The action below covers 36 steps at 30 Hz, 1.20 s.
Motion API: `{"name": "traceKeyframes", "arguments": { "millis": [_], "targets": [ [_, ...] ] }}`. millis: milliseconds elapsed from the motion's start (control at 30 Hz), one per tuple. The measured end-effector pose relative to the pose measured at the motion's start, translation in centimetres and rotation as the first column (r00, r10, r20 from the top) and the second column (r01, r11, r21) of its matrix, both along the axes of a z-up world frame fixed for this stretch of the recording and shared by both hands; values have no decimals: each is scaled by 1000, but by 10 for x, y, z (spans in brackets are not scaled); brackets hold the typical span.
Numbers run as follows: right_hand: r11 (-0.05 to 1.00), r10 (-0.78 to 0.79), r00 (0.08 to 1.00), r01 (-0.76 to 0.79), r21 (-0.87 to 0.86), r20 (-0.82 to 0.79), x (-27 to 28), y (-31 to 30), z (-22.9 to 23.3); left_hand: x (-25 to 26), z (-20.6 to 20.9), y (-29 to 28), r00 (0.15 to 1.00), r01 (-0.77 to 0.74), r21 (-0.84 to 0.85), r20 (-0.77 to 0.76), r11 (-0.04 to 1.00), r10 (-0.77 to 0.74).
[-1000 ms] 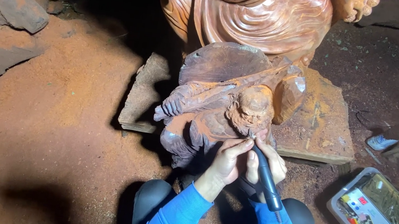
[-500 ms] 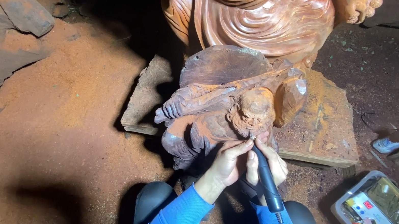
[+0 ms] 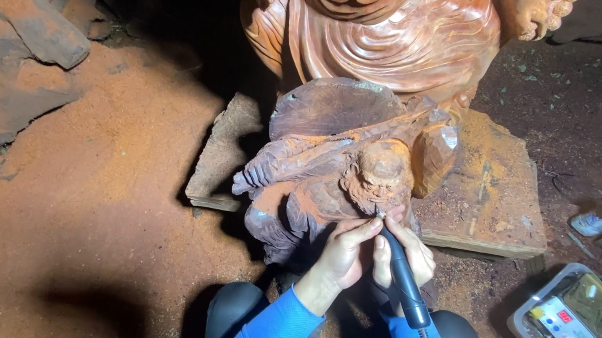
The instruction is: Using a rotary tool to carve fine details into a wooden statue of a figure.
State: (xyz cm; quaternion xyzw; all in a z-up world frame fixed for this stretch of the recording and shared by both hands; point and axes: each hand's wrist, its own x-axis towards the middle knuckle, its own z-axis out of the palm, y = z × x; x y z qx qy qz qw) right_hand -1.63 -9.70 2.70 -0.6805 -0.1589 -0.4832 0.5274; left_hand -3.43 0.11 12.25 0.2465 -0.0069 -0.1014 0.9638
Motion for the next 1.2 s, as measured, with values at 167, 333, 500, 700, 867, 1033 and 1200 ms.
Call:
{"name": "traceKeyframes", "arguments": {
  "millis": [167, 333, 500, 700, 867, 1033, 1200],
  "targets": [
    [1000, 10, 1000, -10, 29, 22, 2, -1, -4, 3, -10, -2, 999, 13, 41, 35, 999, -15],
    [999, 34, 998, -34, -2, 46, 1, -5, -11, 13, -41, -5, 999, 6, 46, 43, 999, -8],
    [998, 27, 998, -29, -59, -48, -3, -5, -17, 30, -106, -11, 995, 73, 137, 50, 988, -81],
    [999, 10, 1000, -11, -48, -20, 0, -9, -29, 29, -107, -12, 996, 63, 153, 57, 986, -72],
    [998, 53, 997, -50, -39, 59, 10, -11, -26, 12, -49, -9, 998, 18, 122, 54, 992, -25],
    [996, 77, 990, -70, -62, 120, 12, -12, -23, 3, -21, -8, 999, -15, 79, 50, 997, 11],
    [998, 44, 995, -47, 33, 86, 11, -15, -24, 6, -35, -13, 994, -42, 152, 101, 988, 27]
  ]
}}
